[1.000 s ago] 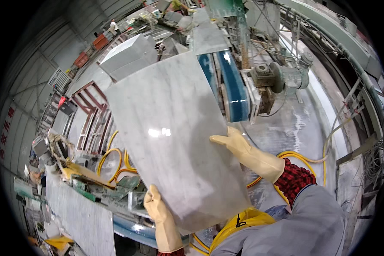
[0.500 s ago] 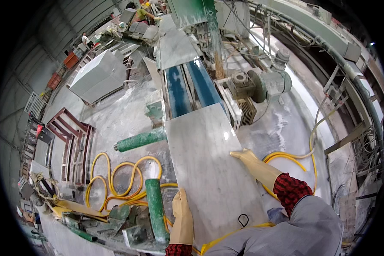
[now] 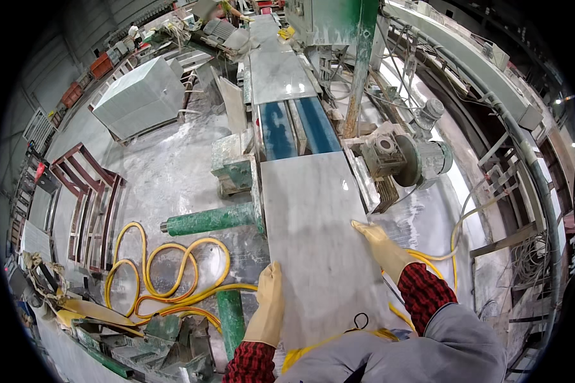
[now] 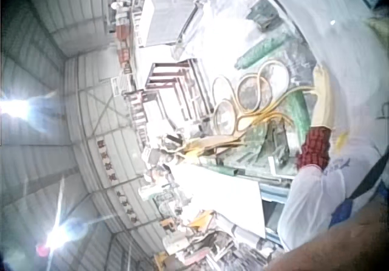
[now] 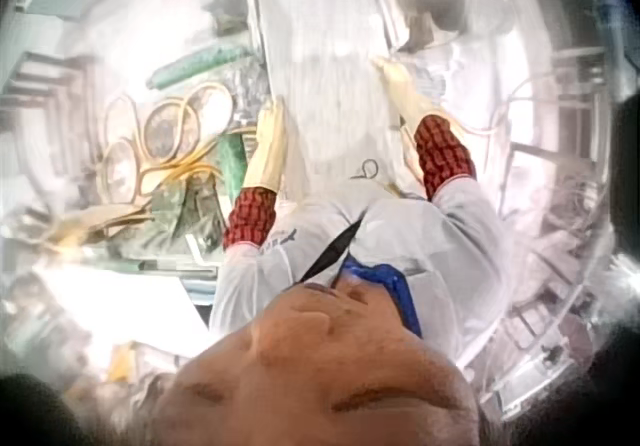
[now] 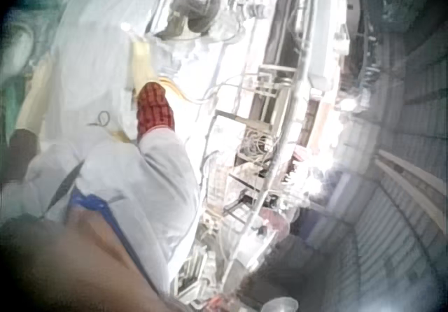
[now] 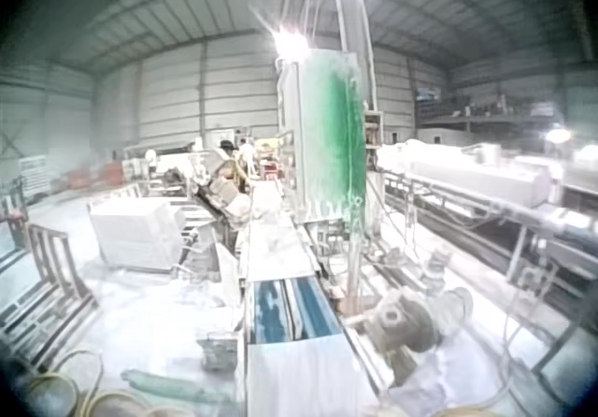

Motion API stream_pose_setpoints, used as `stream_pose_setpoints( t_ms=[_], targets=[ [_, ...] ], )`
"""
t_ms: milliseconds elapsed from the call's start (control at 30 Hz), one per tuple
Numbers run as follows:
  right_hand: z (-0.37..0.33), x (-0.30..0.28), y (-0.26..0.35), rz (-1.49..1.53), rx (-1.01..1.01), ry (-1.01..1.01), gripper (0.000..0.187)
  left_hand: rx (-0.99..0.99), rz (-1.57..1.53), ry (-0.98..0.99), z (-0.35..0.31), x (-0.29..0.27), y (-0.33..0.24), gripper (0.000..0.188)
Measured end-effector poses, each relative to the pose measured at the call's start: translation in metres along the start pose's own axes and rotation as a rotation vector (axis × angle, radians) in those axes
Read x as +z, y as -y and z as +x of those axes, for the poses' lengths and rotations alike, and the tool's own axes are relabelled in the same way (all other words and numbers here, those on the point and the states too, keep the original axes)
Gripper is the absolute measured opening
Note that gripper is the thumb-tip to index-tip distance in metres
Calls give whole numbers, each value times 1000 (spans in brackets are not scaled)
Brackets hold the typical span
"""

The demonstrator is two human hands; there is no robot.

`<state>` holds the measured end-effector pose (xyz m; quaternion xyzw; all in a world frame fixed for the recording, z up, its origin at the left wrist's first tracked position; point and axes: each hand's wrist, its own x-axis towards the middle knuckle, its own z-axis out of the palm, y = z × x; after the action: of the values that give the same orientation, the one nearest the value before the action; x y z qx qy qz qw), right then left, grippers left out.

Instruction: The person repeatedly feeds large rectangular stone slabs through a conveyor-fed polishing machine, guiding them with gloved hands and then stacking the finished pieces. The person handles the slabs one at a time, moving them from the machine to a nearby stack.

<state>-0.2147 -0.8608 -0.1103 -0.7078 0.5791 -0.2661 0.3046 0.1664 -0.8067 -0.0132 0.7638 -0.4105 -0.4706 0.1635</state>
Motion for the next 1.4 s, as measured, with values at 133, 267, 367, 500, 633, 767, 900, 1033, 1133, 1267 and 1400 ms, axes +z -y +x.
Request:
stream_pose_setpoints(
  t_ms=[133,267,367,500,633,767,900,1033,1133,1267,1400],
  targets=[
    [-26,-35,86,-258,-230,-41,58,105,-197,-1,29,-2,20,65],
    [-88,-38,67,444,477,321,50,-6,-539,374,9,-22,32,62],
    [-139,-6,8,863,752,329,52,-156,-563,476,-27,-27,41,62],
    [-78,-38,101,934,909,211,38,-182,-614,329,-17,-14,17,60],
    [2,-35,82,931,969,59,37,39,-595,173,58,1,-8,55],
    [29,0,11,680,581,18,38,-104,-808,86,104,16,-44,45],
    [37,-4,22,1201,979,157,46,-288,-1309,51,95,43,-42,42],
    [42,7,22,1418,1076,346,48,-471,-1199,261,90,52,-47,50],
    [57,10,37,1309,1109,347,49,-345,-1039,208,95,53,-42,63],
    [64,26,20,1290,1111,268,57,-309,-960,303,117,56,-23,69],
    [90,-3,59,1008,1086,312,64,-299,-1019,269,129,55,-33,63]
  ],
)
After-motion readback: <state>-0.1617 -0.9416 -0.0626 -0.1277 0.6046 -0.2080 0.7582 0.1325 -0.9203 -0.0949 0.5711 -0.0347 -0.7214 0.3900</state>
